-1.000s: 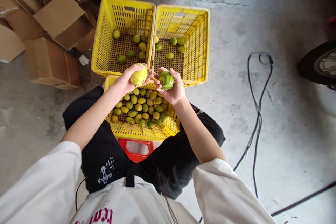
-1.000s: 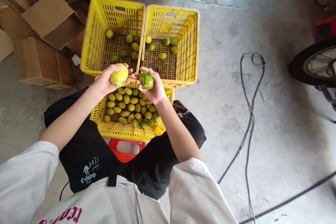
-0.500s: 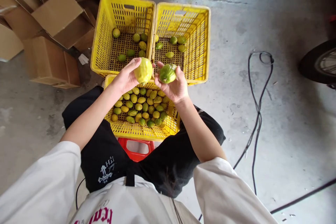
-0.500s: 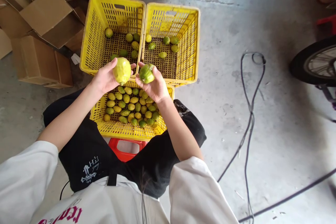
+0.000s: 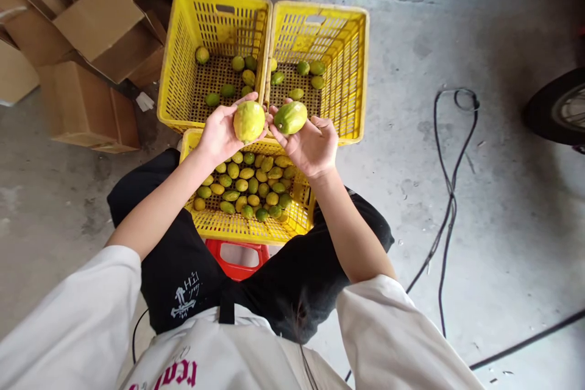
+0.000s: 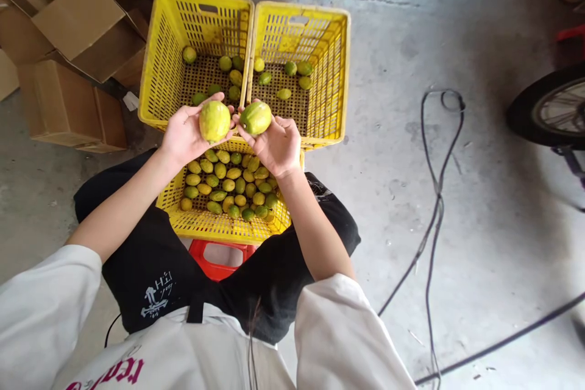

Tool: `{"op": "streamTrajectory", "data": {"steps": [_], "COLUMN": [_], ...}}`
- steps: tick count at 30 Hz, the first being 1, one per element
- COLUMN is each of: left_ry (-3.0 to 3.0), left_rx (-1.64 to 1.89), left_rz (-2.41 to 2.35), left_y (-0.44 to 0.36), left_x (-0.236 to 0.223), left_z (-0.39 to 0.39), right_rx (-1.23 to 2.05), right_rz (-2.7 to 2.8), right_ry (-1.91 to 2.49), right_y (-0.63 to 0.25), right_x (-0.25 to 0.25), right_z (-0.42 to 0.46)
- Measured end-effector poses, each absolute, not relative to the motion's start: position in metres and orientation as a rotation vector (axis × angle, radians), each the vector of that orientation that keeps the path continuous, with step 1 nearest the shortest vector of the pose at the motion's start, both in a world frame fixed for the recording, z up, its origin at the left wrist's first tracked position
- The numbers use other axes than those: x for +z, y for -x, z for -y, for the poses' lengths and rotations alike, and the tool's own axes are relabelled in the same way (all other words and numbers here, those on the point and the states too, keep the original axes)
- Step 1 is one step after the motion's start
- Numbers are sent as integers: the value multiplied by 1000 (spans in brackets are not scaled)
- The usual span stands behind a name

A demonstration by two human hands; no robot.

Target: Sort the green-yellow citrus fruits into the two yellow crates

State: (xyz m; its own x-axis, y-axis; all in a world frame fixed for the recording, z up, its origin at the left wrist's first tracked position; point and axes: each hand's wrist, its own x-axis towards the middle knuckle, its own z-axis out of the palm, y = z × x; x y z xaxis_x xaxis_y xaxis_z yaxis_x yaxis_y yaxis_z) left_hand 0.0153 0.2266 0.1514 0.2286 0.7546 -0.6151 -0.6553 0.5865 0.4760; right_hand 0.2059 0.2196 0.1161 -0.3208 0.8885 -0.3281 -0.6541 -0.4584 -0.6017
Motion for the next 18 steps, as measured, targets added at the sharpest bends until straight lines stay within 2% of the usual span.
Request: {"op": "streamTrajectory", "data": {"steps": [4, 18], "left_ry": [-120, -176], "left_rx": [976, 954], "left_rz": [-961, -856], "left_y": [-16, -11], "left_x": [153, 136], "left_z": [-227, -227], "right_rx": [1873, 2023], "right_rz": [446, 533], "right_ry": [825, 754], "right_y": [-207, -206], "right_x": [117, 107], "right_z": [-219, -216]}}
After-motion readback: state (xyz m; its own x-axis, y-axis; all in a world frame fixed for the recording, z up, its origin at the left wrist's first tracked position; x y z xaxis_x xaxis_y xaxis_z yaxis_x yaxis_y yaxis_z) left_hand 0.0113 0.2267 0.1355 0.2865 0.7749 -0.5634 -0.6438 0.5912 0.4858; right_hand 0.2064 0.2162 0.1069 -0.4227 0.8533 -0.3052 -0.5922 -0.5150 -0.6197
